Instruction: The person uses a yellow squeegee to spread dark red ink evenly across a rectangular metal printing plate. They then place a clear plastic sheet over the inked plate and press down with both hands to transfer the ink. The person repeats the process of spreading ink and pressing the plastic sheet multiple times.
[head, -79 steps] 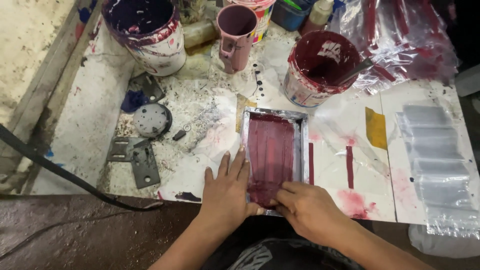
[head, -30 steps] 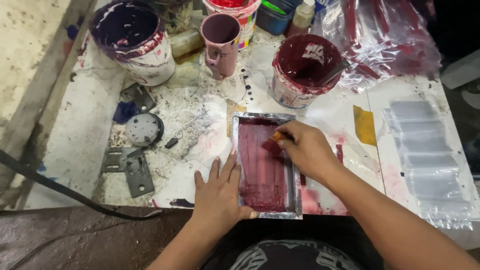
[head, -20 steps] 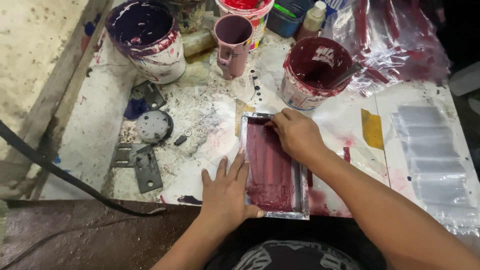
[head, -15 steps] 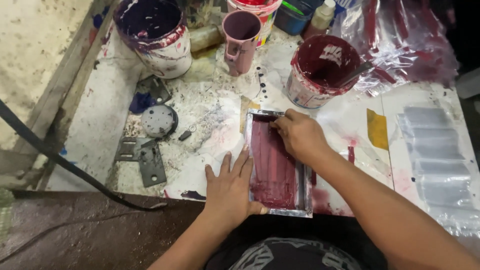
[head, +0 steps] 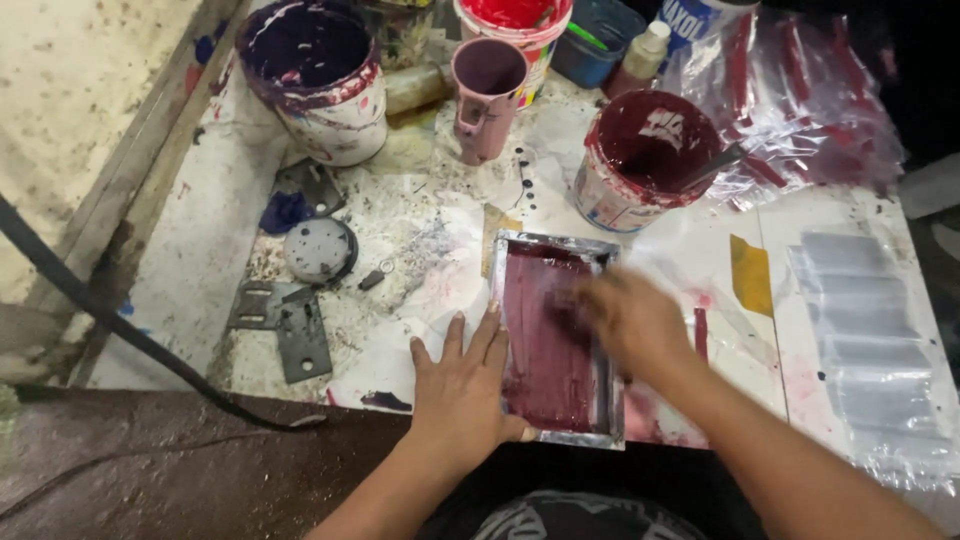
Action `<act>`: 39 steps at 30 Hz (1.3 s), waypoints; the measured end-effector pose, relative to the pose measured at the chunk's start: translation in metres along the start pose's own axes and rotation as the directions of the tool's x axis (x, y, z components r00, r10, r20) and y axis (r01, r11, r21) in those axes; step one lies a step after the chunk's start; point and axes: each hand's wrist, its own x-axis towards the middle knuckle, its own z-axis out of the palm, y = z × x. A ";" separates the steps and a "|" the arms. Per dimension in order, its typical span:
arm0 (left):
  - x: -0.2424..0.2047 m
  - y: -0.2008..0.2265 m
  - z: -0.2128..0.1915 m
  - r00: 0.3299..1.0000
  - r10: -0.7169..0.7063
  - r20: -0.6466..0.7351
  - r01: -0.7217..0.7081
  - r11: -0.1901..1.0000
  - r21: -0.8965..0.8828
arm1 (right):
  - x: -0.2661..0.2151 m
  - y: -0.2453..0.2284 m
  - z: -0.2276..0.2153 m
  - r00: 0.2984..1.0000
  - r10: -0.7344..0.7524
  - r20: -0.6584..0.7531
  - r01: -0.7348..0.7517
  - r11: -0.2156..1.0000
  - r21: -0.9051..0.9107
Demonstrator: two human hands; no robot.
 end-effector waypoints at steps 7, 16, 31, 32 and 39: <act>0.000 -0.001 0.000 1.000 -0.001 -0.012 0.001 1.000 -0.026 | 0.033 0.029 0.027 0.910 -0.265 -0.319 0.272 0.962 -0.023; -0.002 -0.001 0.002 1.000 -0.005 -0.002 0.005 1.000 -0.018 | -0.124 -0.012 0.028 0.912 -0.407 -0.056 0.408 0.913 0.013; -0.003 0.001 -0.006 0.999 -0.022 0.046 0.024 0.999 -0.034 | 0.046 -0.010 0.003 0.965 -0.176 -0.192 0.221 0.944 0.244; -0.002 0.000 -0.003 1.000 -0.013 0.011 0.013 0.999 -0.041 | 0.054 -0.011 0.005 0.955 -0.203 -0.218 0.249 0.945 0.210; 0.001 -0.005 0.008 0.998 0.015 -0.068 -0.020 0.997 -0.071 | 0.070 0.011 0.037 0.838 -0.416 -0.353 0.389 0.909 -0.149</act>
